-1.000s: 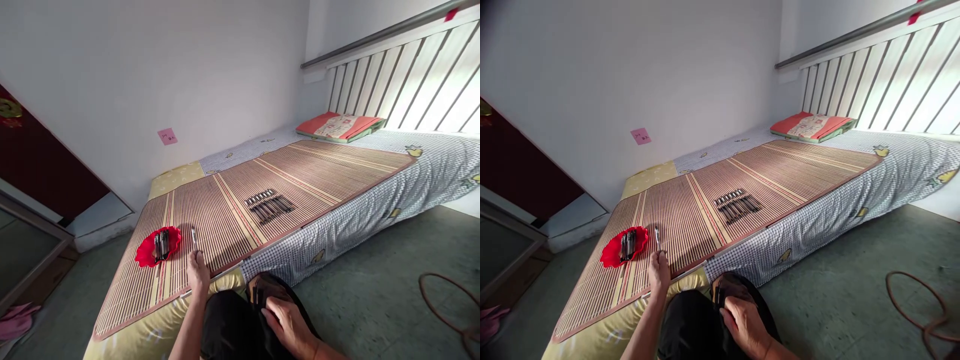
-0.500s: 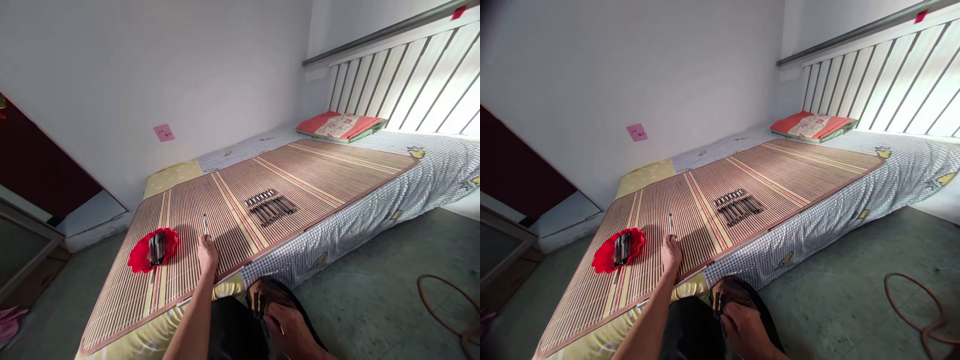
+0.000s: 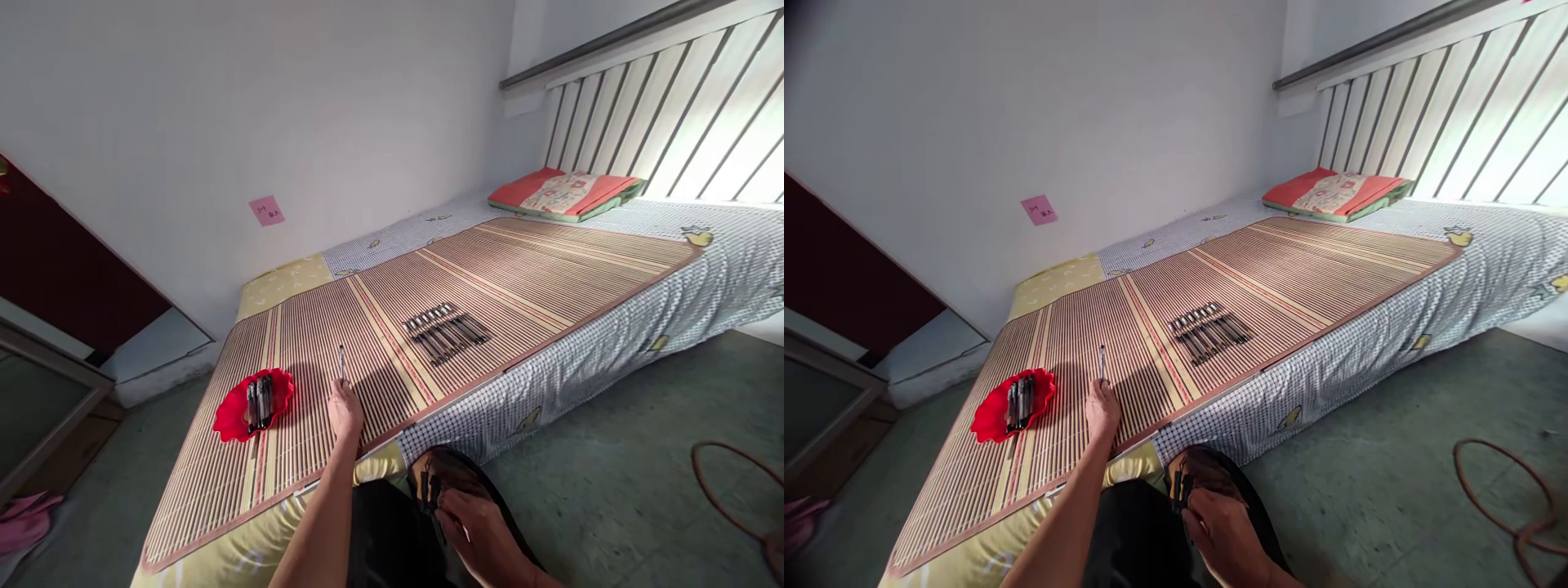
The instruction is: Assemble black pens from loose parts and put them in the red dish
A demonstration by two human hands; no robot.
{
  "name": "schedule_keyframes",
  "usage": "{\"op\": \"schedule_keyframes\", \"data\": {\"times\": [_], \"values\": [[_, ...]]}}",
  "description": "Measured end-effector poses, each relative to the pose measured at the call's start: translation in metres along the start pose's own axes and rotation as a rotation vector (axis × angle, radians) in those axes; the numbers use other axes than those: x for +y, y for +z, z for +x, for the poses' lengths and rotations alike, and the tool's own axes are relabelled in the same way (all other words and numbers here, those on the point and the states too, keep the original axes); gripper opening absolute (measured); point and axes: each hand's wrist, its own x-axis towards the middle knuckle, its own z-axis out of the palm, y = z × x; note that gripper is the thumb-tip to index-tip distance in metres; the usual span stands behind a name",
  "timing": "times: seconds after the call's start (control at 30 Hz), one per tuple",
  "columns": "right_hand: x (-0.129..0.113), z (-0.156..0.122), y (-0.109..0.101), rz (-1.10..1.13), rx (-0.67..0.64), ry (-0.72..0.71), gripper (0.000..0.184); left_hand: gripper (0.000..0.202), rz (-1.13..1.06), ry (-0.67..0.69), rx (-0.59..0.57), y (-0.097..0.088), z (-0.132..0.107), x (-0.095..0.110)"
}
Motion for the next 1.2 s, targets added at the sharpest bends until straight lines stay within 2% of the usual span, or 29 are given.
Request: {"op": "schedule_keyframes", "data": {"times": [0.17, 0.3, 0.57, 0.77, 0.87, 1.03, 1.2], "values": [[0.001, 0.000, -0.003, -0.018, -0.012, 0.014, 0.028, 0.025, -0.001, -0.013, 0.013, 0.000, -0.002, 0.000], [0.004, -0.002, -0.016, -0.088, 0.052, 0.026, 0.031, 0.024, -0.005, -0.018, 0.026, 0.000, -0.001, 0.000], [0.041, -0.017, -0.074, -0.232, 0.264, 0.124, 0.038, 0.025, -0.042, -0.011, 0.039, -0.001, -0.001, -0.001], [0.078, -0.006, -0.108, -0.401, 0.278, 0.285, 0.037, 0.023, -0.066, 0.001, 0.051, -0.003, -0.003, 0.000], [0.091, -0.003, -0.113, -0.455, 0.257, 0.352, 0.034, 0.023, -0.072, -0.003, 0.058, -0.003, -0.002, 0.000], [0.100, -0.005, -0.116, -0.511, 0.273, 0.246, 0.030, 0.026, -0.067, -0.020, 0.066, -0.002, -0.001, -0.001], [0.106, -0.006, -0.119, -0.453, 0.217, 0.251, 0.031, 0.023, -0.045, -0.016, 0.082, -0.003, -0.001, 0.001]]}}
